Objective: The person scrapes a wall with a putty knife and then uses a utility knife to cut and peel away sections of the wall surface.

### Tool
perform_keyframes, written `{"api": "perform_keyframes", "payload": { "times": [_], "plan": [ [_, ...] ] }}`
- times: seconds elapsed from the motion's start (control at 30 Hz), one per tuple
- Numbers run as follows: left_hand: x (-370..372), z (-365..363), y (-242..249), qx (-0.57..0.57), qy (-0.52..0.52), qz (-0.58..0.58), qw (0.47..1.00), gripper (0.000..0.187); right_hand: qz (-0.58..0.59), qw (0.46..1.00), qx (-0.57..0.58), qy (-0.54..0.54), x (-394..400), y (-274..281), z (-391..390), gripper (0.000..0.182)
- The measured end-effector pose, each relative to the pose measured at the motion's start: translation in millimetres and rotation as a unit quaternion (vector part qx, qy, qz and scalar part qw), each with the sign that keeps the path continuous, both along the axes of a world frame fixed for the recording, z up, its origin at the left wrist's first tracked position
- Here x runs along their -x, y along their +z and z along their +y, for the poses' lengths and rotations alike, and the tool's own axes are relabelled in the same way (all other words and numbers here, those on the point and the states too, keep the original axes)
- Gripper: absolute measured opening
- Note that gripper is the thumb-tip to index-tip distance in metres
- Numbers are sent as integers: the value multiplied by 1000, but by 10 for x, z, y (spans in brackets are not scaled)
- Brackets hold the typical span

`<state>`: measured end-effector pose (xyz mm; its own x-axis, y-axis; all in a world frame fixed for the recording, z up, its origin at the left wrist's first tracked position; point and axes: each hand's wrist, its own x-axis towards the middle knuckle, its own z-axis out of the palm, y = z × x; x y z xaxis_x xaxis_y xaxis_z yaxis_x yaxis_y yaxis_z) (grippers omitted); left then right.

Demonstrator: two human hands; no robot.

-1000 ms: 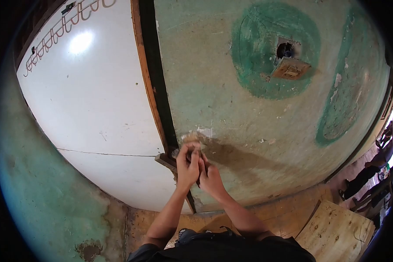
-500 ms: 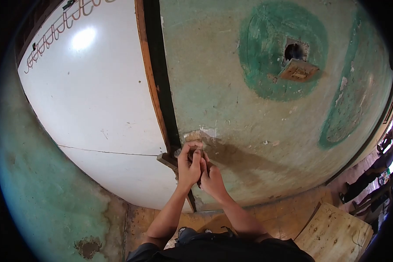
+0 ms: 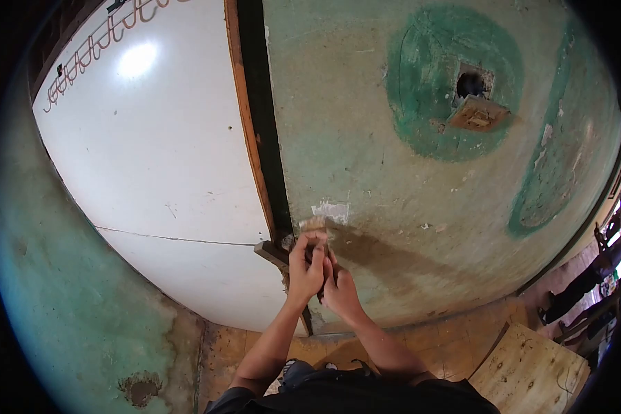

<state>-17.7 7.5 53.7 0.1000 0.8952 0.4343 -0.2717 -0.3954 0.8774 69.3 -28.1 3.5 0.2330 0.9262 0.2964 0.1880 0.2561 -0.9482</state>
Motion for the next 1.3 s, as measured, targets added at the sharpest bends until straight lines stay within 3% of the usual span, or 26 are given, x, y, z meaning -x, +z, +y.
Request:
{"api": "perform_keyframes", "payload": {
  "times": [0.03, 0.1, 0.2, 0.27, 0.33, 0.43, 0.6, 0.67, 0.7, 0.8, 0.87, 0.9, 0.97, 1.1, 1.17, 1.3],
  "plan": [
    [4, 15, 129, -15, 1, 6, 1000, 16, 1, 1000, 4, -2, -5, 219, -32, 44],
    [41, 19, 318, -14, 4, 25, 1000, 17, 21, 979, 191, 65, -29, 604, -109, 43],
    [60, 40, 21, -37, 5, 37, 999, 18, -13, 998, 55, 18, -7, 20, -8, 40],
    [10, 81, -109, -19, -9, 9, 1000, 19, -10, 1000, -15, -8, -2, 18, 63, 41],
    [9, 148, 151, -45, -4, 19, 999, 19, -2, 999, -40, -5, 15, 139, 96, 41],
    [-1, 124, 295, -48, -16, 15, 999, 20, 63, 994, 61, 63, -10, 436, -16, 42],
    [-2, 130, 144, -47, -48, 7, 998, 20, 27, 999, -27, 13, -15, 212, -11, 45],
    [29, 85, 320, -22, -65, 10, 998, 19, 129, 983, 113, 64, 8, 442, -123, 44],
    [61, 86, 326, -9, -80, 13, 997, 19, 131, 982, 117, 63, 23, 383, -132, 44],
    [98, 112, 54, 6, -90, 21, 996, 21, 37, 998, 45, 19, 69, 79, -44, 44],
    [54, 179, -88, -48, -77, 11, 996, 21, -38, 998, -49, -9, 51, -84, 45, 44],
    [63, 211, 13, -51, -77, 11, 996, 21, -38, 998, -52, -10, 60, 55, 55, 44],
    [98, 155, 216, -11, -102, -10, 995, 19, 64, 994, 77, 43, 101, 341, -73, 42],
    [116, 135, -28, -34, -85, 64, 994, 17, 35, 998, 47, 6, 126, 23, -60, 41],
    [64, 172, -13, -31, -90, 46, 994, 16, -9, 1000, -15, 1, 54, -124, 26, 40],
    [26, 174, 151, -22, -93, 6, 995, 15, 75, 993, 84, 42, 40, 310, -98, 41]
  ]
}}
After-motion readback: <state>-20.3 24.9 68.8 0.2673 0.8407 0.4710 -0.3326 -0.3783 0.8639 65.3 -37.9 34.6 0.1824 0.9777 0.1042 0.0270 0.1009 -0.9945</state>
